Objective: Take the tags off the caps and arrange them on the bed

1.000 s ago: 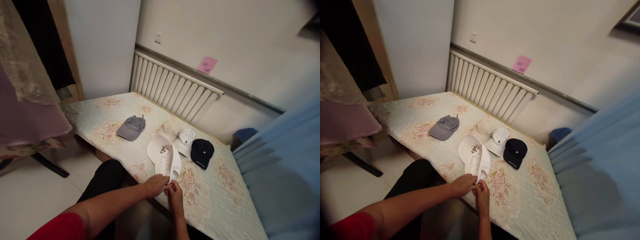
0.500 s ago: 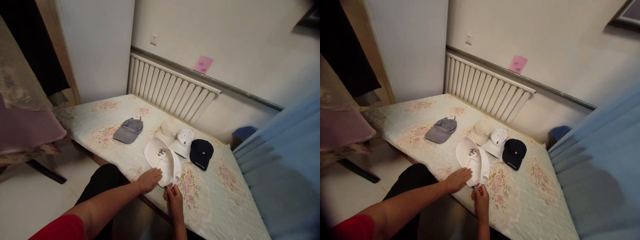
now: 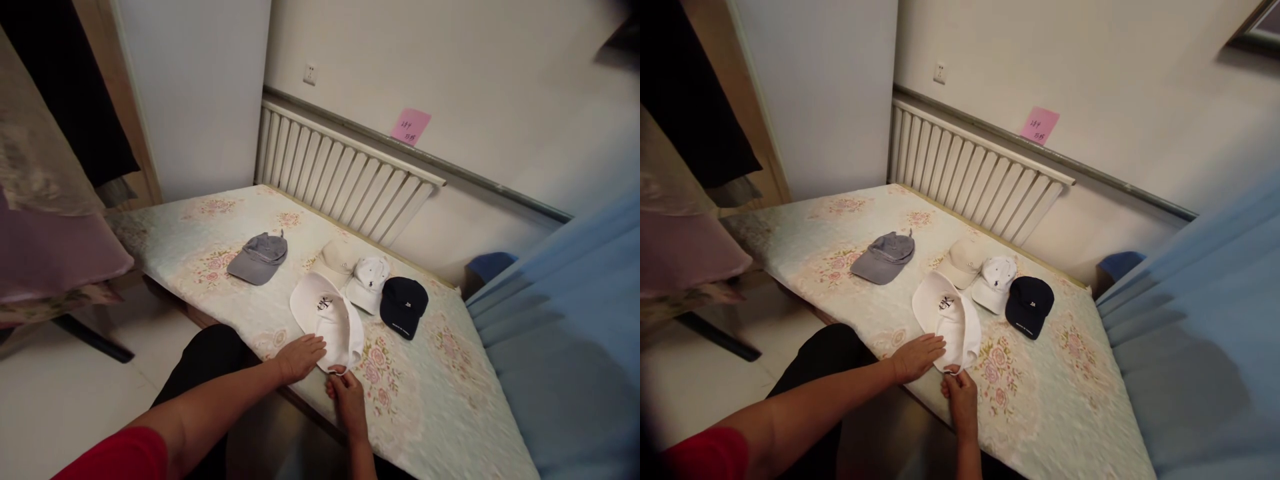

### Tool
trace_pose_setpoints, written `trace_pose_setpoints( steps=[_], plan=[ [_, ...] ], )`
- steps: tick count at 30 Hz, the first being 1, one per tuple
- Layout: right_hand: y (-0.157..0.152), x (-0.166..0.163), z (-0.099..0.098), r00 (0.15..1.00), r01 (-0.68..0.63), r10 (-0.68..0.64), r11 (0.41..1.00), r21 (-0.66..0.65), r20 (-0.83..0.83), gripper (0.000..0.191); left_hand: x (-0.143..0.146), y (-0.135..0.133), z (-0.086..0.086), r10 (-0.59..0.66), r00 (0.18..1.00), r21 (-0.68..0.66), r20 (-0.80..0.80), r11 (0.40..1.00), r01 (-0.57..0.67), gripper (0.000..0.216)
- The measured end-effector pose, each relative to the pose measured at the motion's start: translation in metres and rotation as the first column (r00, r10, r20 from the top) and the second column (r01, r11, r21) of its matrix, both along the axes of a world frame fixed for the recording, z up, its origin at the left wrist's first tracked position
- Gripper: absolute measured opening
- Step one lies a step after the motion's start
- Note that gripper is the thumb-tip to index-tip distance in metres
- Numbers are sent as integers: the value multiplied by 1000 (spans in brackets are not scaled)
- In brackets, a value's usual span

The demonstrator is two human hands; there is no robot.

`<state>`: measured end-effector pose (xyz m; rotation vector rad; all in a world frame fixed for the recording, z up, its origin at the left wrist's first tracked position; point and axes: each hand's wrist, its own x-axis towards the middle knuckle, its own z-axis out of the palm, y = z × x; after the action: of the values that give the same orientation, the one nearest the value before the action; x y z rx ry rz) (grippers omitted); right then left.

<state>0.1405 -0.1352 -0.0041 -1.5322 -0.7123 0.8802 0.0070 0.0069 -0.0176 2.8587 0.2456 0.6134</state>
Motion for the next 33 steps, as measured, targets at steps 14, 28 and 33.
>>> trace_pose_setpoints(
  steps=[14, 28, 33],
  plan=[
    [-12, 14, -5, 990, 32, -9, 987, 159, -144, 27, 3, 7, -5, 38, 997, 43, 60, 998, -41, 28],
    [-12, 13, -6, 986, 105, -81, 980, 166, -149, 40, 3, 9, -5, 75, 996, 58, 44, 995, -78, 27],
    [-14, 5, -4, 967, 232, -202, 949, 213, -153, 51, 4, 10, -8, 76, 995, 93, 58, 992, -81, 25]
  ],
)
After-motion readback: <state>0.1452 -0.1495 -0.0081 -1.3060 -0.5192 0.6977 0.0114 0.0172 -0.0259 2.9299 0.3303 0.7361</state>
